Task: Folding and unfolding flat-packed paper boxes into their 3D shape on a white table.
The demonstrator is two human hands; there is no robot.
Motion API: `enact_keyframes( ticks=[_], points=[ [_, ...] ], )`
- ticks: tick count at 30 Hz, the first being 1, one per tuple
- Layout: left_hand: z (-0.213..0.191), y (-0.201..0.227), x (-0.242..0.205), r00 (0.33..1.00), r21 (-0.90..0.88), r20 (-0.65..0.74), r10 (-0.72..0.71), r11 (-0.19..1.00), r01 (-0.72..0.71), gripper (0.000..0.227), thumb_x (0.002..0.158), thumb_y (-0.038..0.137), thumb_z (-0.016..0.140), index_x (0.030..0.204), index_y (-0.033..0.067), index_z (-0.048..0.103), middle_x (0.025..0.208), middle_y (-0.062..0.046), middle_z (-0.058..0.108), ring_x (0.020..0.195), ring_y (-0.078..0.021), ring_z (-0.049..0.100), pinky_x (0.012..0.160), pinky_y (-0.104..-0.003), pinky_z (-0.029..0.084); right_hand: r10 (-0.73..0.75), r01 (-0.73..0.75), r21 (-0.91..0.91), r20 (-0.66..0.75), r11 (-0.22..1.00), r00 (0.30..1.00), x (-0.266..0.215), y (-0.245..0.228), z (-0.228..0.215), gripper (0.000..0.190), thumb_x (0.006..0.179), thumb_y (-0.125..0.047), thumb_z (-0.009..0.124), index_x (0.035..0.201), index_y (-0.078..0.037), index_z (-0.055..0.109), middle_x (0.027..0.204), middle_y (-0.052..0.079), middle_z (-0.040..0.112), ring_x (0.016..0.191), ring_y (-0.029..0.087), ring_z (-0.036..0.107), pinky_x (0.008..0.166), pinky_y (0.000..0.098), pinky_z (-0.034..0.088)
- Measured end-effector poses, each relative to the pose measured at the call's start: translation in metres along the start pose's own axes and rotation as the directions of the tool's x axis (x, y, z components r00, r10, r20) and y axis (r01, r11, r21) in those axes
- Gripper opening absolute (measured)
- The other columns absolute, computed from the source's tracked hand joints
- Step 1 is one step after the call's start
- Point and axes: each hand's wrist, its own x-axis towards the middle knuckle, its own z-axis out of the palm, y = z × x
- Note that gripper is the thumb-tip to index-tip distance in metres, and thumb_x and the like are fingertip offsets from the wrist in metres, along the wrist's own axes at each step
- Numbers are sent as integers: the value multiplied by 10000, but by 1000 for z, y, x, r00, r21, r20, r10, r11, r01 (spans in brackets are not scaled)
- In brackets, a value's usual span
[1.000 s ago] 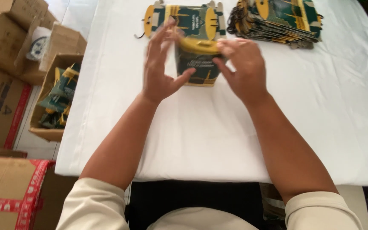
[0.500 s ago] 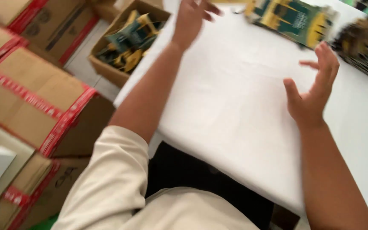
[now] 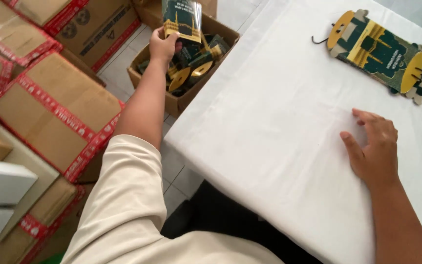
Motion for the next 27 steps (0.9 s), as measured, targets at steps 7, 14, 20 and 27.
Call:
enact_keyframes(
  ticks=[7, 14, 20, 27],
  points=[
    [50, 30, 19, 992, -83, 44, -122, 989, 125, 1156, 819, 382, 744, 1612, 66, -35, 1641, -299, 182, 1218, -452, 687, 955, -390, 682, 63, -63, -5, 16, 998, 998, 2, -5, -3, 439, 1039, -345, 608, 1313, -15, 704, 1379, 146, 655, 1250, 351, 559, 1097, 514, 382],
    [52, 12, 39, 957, 471, 257, 134, 847, -245, 729, 935, 474, 716, 1480, 75, 443, 1502, -197, 502, 1378, -360, 500, 1103, -486, 462, 47, -47, 10, 2, 999, 999, 1, -3, 0, 396, 1029, -319, 650, 1289, -28, 719, 1374, 138, 652, 1224, 348, 551, 1091, 512, 384],
    [112, 3, 30, 738, 397, 502, 450, 638, -659, 563, 998, 410, 737, 1396, 85, 506, 1355, -158, 598, 1249, -349, 583, 994, -521, 564, 11, -11, 14, -25, 1000, 1000, 3, 1, 1, 406, 1023, -346, 660, 1276, -35, 722, 1333, 150, 658, 1227, 353, 562, 1089, 511, 376],
    [236, 48, -145, 287, 50, 634, 718, 332, -942, 352, 917, 316, 812, 1189, 173, 641, 1198, -58, 695, 1141, -276, 639, 1031, -395, 435, -27, 33, 106, -57, 994, 998, 4, 8, -1, 374, 999, -338, 692, 1244, -57, 711, 1277, 141, 651, 1176, 344, 578, 1079, 488, 369]
  ],
)
